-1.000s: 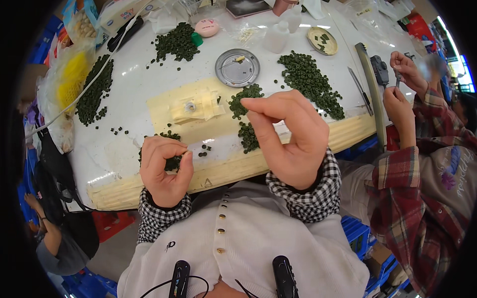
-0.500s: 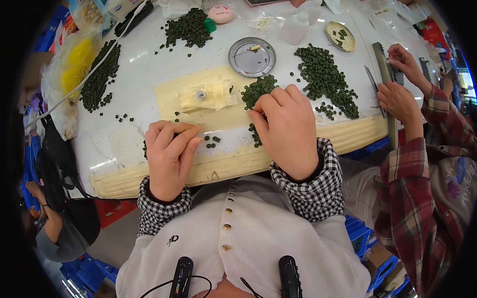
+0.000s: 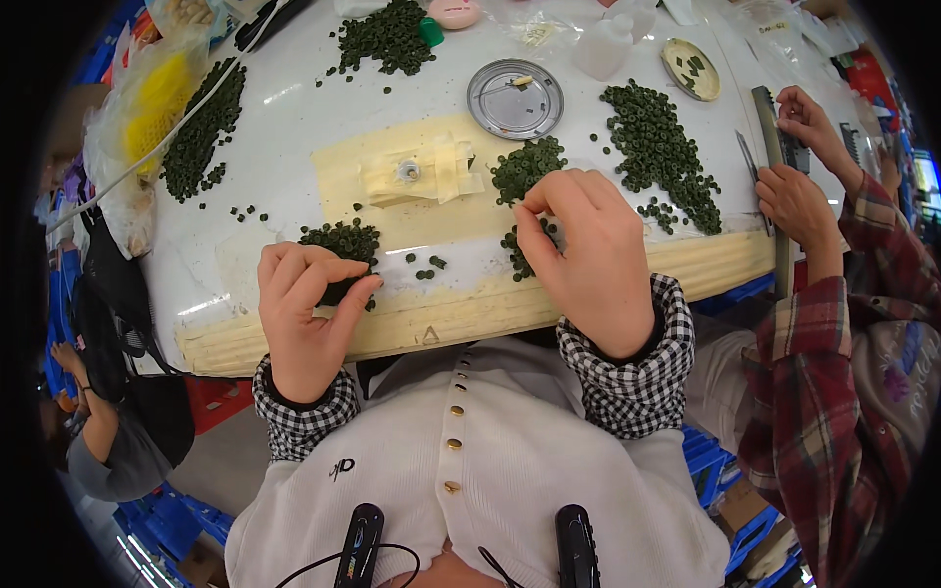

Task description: Assembling small toy components by inserting green plastic pieces into a white base.

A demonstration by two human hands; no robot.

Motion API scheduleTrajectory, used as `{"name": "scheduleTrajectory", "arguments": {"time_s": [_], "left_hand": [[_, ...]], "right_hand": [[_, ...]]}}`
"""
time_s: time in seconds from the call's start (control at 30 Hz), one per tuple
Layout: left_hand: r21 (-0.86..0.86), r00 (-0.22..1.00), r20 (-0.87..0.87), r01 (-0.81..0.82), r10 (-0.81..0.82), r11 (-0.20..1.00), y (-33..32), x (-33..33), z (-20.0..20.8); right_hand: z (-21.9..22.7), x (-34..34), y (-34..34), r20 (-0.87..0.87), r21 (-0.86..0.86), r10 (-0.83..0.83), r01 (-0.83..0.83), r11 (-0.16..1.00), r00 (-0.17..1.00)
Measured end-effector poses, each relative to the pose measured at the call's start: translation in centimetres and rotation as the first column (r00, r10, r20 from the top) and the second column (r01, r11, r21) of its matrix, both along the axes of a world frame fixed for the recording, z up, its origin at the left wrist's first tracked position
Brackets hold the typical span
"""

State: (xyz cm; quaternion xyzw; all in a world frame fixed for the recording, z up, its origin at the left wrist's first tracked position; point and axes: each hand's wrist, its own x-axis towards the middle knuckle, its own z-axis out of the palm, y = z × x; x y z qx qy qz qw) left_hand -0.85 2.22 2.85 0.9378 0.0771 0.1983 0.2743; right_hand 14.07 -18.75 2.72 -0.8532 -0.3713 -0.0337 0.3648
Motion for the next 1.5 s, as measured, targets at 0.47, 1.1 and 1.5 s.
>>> {"name": "scheduleTrajectory", "arguments": {"time_s": [0.47,1.1,1.5], "left_hand": [[0.041,0.996,-0.087,0.033,-0.029,0.999,-0.6,0.1,-0.5],[-0.211,0.99,0.138,0.01,0.02,0.977,-0.3,1.4,0.4],[-0.902,1.0,0.022,0.02,0.001,0.431,-0.2,0.4,1.3]], "right_hand": [[0.5,-0.7,0.1,-0.071,0.191,0.018,-0.004,0.982,0.997],[0.7,-2.3,1.1,-0.119,0.289,0.073,-0.036,0.957,0.99],[0.6,-3.1,1.7,-0.143,0.32,0.2,-0.146,0.936,0.969]]}}
